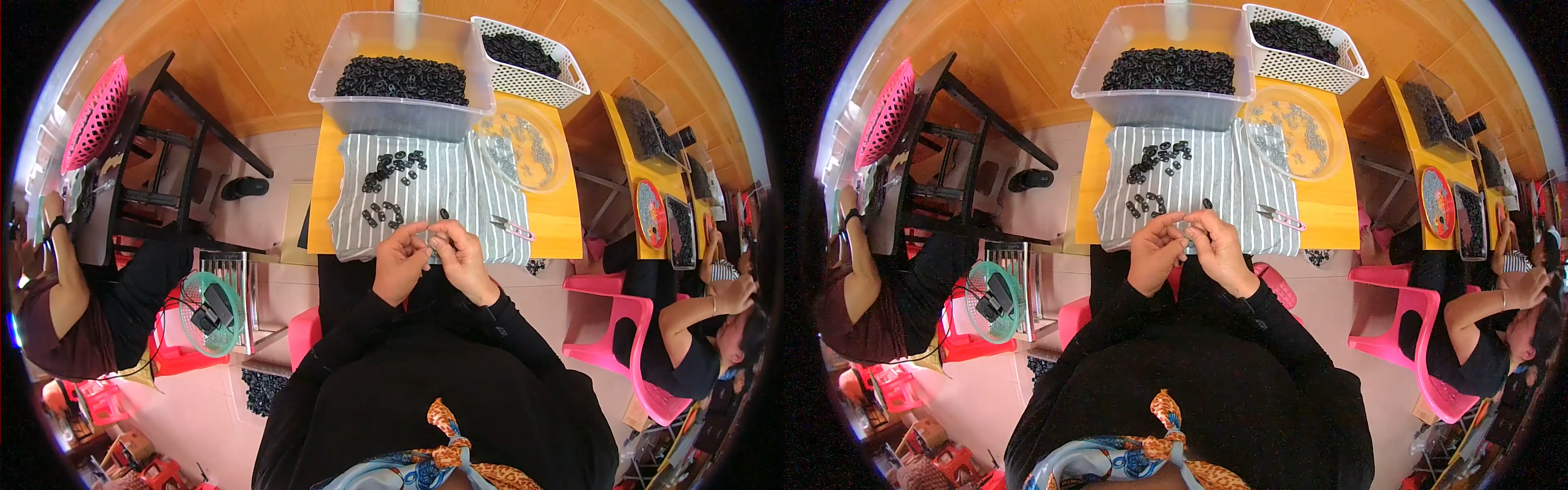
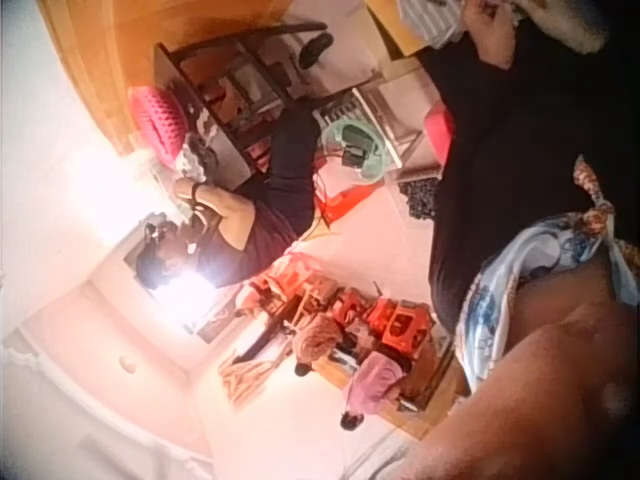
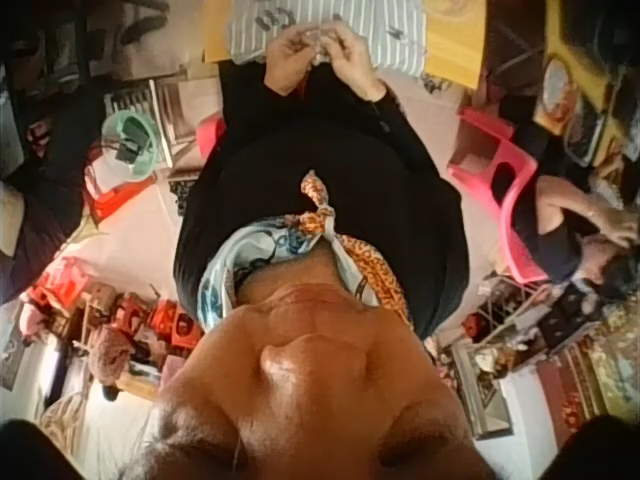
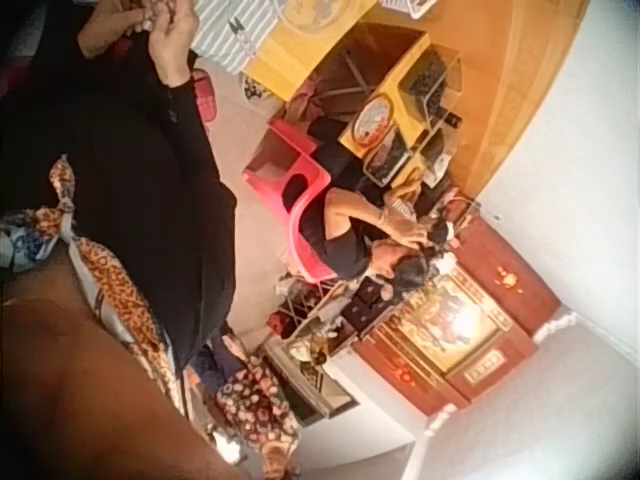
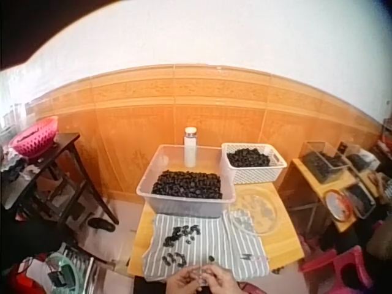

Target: Sorting small black rubber rings or gaskets into different containers on a workshop table.

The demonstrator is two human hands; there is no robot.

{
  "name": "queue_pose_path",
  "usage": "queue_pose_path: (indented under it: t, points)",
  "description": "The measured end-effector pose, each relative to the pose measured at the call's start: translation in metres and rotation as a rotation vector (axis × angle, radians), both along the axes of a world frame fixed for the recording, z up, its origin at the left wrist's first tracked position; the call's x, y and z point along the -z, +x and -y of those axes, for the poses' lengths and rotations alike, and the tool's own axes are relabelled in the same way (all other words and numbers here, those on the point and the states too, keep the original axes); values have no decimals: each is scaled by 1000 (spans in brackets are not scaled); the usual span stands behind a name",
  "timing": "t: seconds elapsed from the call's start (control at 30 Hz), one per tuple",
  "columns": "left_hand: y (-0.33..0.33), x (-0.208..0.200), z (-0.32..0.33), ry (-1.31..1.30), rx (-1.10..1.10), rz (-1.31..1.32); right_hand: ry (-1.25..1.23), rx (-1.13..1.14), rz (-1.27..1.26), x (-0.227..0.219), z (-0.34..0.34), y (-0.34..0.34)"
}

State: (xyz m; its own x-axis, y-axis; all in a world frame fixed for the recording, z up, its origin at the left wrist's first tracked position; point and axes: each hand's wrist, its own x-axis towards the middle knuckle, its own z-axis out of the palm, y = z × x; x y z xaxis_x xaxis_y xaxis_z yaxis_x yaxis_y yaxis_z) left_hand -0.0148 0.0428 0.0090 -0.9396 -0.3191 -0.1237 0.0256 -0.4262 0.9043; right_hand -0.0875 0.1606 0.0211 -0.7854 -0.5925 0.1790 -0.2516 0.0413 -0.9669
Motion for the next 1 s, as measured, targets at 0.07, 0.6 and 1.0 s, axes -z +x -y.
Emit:
queue_pose_path:
  t: [0.07,0.6,1.0]
  points:
    - [0,-1,-1,2,-9,4,7,-1,-20,0,0,0]
    - [1,5,16,29,7,67,442,216,-457,9,-22,-35]
    - [4,4,22,33,-12,70,583,207,-865,13,15,-32]
